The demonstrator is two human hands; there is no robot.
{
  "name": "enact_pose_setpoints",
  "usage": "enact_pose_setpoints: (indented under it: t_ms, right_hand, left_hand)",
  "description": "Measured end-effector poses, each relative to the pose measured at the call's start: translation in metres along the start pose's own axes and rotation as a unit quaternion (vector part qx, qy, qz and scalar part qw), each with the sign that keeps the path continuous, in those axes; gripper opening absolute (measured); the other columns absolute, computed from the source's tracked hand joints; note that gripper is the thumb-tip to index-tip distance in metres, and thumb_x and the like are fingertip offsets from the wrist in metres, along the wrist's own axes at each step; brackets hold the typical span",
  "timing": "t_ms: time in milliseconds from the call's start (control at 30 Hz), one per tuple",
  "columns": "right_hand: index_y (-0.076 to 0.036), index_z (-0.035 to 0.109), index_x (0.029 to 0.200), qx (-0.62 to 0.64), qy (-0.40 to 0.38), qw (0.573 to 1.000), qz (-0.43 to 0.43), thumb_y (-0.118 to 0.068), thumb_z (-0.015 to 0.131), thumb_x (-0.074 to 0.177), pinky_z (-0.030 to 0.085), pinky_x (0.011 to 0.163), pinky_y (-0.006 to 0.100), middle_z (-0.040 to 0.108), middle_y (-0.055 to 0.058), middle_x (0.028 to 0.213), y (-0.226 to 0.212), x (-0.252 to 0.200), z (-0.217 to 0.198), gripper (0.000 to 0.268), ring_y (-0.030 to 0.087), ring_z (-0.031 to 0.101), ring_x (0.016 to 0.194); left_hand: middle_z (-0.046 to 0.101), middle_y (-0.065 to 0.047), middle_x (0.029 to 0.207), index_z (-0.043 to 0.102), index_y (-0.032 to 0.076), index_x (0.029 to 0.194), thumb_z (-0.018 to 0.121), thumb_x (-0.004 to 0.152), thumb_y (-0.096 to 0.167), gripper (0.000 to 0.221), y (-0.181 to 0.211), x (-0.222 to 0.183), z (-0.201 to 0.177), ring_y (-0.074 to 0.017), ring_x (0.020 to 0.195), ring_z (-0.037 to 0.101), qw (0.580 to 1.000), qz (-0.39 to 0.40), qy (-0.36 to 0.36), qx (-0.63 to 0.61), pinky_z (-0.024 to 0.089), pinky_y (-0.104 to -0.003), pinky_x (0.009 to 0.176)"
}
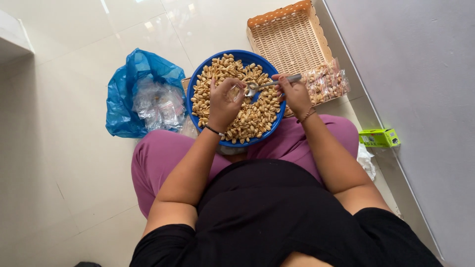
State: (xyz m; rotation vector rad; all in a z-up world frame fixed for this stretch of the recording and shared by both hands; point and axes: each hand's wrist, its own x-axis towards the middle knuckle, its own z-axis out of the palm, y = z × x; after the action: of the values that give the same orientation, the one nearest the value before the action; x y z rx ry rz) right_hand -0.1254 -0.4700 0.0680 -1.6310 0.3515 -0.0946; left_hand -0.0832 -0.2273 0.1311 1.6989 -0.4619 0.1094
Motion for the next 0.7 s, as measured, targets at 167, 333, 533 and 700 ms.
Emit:
enact_pose_setpoints:
  t_ms: [167, 333, 533, 700]
  right_hand:
    - [-0.007, 0.078, 0.111, -0.105, 0.022, 0.989, -0.101, -0.03, 0.052, 0.111, 0.061, 0.058, 0.03, 0.075, 0.013, 0.086, 0.0, -0.005, -0.003, 0.035, 0.019, 0.073, 0.073]
    - [-0.009, 0.081, 0.107, -0.173, 0.074, 0.959, -0.213, -0.025, 0.056, 0.111, 0.06, 0.06, 0.031, 0.072, 0.014, 0.08, -0.005, -0.008, -0.016, 0.03, 0.023, 0.071, 0.07]
    - [-0.016, 0.079, 0.103, -0.078, 0.055, 0.995, -0.031, -0.035, 0.051, 0.108, 0.057, 0.049, 0.022, 0.072, 0.005, 0.076, 0.034, 0.001, 0.003, 0.034, 0.012, 0.066, 0.053]
    - [-0.009, 0.076, 0.109, 0.043, 0.025, 0.996, 0.078, -0.034, 0.05, 0.106, 0.062, 0.06, 0.023, 0.072, 0.002, 0.079, 0.018, -0.004, 0.003, 0.036, 0.007, 0.07, 0.07]
  left_hand:
    - [0.074, 0.003, 0.087, 0.063, 0.018, 0.087, 0.069, 0.089, 0.002, 0.017, 0.001, 0.0, -0.002, -0.0274, 0.098, 0.074, 1.0, 0.005, 0.004, 0.01, 0.009, -0.067, 0.119]
    - [0.074, 0.003, 0.083, 0.066, 0.018, 0.085, 0.088, 0.084, 0.028, 0.024, -0.016, -0.003, 0.002, -0.0227, 0.089, 0.076, 0.998, 0.04, 0.023, 0.041, 0.012, -0.062, 0.12]
    - [0.075, 0.0, 0.078, 0.074, 0.016, 0.087, 0.088, 0.085, 0.033, 0.022, -0.017, -0.004, 0.004, -0.0246, 0.085, 0.075, 0.996, 0.049, 0.031, 0.071, 0.014, -0.061, 0.121]
    - [0.075, 0.004, 0.078, 0.072, 0.02, 0.088, 0.085, 0.087, 0.039, 0.022, -0.018, -0.003, 0.003, -0.0214, 0.085, 0.076, 0.991, 0.051, 0.036, 0.122, 0.015, -0.059, 0.121]
